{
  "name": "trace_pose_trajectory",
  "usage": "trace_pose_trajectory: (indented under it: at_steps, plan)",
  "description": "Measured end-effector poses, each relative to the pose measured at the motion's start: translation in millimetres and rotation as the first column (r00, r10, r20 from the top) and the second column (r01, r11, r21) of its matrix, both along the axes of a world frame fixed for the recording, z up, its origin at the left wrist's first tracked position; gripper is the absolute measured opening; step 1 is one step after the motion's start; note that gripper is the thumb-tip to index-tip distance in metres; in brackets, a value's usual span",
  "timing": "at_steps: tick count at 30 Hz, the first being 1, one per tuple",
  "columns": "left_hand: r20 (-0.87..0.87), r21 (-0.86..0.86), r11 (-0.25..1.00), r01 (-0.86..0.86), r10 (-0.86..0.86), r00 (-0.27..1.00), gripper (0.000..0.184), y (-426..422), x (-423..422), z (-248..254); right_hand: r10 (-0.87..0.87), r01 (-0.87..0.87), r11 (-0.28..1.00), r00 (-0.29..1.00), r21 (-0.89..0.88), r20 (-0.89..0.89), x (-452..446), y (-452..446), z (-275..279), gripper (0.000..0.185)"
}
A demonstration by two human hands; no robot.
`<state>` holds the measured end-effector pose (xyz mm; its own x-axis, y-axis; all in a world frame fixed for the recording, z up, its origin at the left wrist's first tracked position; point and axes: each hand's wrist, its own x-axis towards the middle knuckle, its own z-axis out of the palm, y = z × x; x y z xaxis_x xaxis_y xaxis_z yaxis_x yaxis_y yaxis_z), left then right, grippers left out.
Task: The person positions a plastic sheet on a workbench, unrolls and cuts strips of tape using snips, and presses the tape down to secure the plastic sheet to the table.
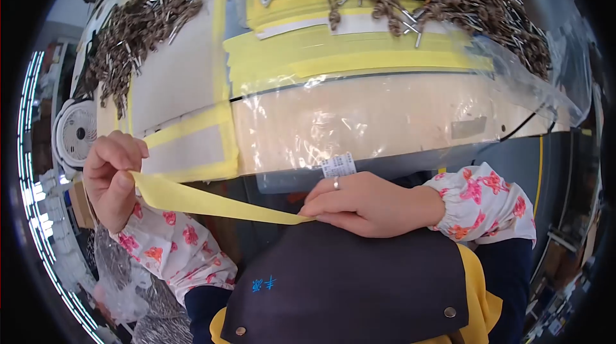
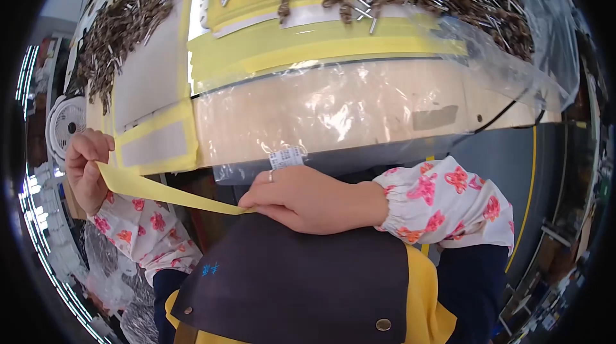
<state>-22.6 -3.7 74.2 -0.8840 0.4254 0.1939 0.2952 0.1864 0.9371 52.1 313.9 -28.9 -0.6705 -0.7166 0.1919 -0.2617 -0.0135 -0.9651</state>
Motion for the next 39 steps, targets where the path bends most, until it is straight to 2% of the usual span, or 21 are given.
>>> trace_pose_trajectory:
  at_steps: [4, 6, 9, 12, 15, 18, 21, 24, 27, 31, 33, 37, 39]
  plan:
    - [-0.007, -0.135, 0.987, -0.084, 0.084, 0.996, 0.018, -13.7, 7.0, 0.5, -0.139, 0.129, 0.988, 0.982, 0.087, 0.125, -15.6, 25.4, 26.2, 0.021]
    - [0.102, -0.169, 0.982, -0.087, 0.105, 0.989, 0.015, -5.0, 4.6, -5.0, -0.269, 0.232, 0.958, 0.930, 0.167, 0.252, -22.1, 44.1, 38.6, 0.022]
    - [0.211, -0.177, 0.975, -0.134, 0.170, 0.962, 0.009, 16.4, -7.2, -23.7, -0.419, 0.297, 0.896, 0.811, 0.330, 0.408, -35.0, 70.9, 55.1, 0.020]
    - [0.237, -0.152, 0.975, -0.163, 0.196, 0.951, 0.010, 39.9, -23.5, -46.5, -0.551, 0.440, 0.826, 0.762, 0.353, 0.340, -45.9, 99.8, 38.9, 0.018]
    - [0.187, -0.147, 0.978, -0.148, 0.174, 0.967, 0.011, 62.5, -39.0, -68.9, -0.671, 0.586, 0.718, 0.726, 0.376, 0.150, -57.7, 111.2, 25.2, 0.017]
    - [0.163, -0.155, 0.967, -0.204, 0.229, 0.960, 0.013, 71.7, -51.5, -79.2, -0.743, 0.730, 0.615, 0.663, 0.298, -0.093, -73.0, 110.3, 7.4, 0.018]
    - [0.198, -0.182, 0.956, -0.229, 0.264, 0.944, 0.013, 72.5, -58.4, -82.8, -0.764, 0.790, 0.569, 0.611, 0.229, -0.208, -85.5, 105.5, 0.7, 0.018]
    - [0.217, -0.175, 0.959, -0.224, 0.259, 0.941, 0.013, 67.7, -61.9, -86.4, -0.744, 0.767, 0.562, 0.632, 0.309, -0.216, -93.3, 106.1, 7.3, 0.017]
    - [0.208, -0.158, 0.964, -0.215, 0.245, 0.947, 0.013, 71.7, -60.8, -88.1, -0.712, 0.762, 0.594, 0.648, 0.259, -0.270, -95.1, 112.3, 10.6, 0.016]
    - [0.217, -0.152, 0.971, -0.185, 0.215, 0.952, 0.012, 71.7, -61.6, -89.0, -0.698, 0.745, 0.612, 0.667, 0.267, -0.260, -95.2, 118.1, 8.8, 0.015]
    - [0.184, -0.201, 0.959, -0.199, 0.237, 0.954, 0.011, 71.7, -63.2, -92.3, -0.676, 0.735, 0.617, 0.678, 0.281, -0.288, -96.8, 117.5, 8.1, 0.016]
    - [0.037, -0.360, 0.901, -0.242, 0.273, 0.961, 0.009, 75.4, -63.7, -96.2, -0.729, 0.752, 0.584, 0.652, 0.307, -0.209, -103.0, 112.9, -3.4, 0.021]
    - [0.054, -0.314, 0.915, -0.254, 0.284, 0.957, 0.009, 75.1, -64.5, -99.5, -0.751, 0.775, 0.570, 0.626, 0.271, -0.209, -104.9, 110.4, -9.0, 0.023]
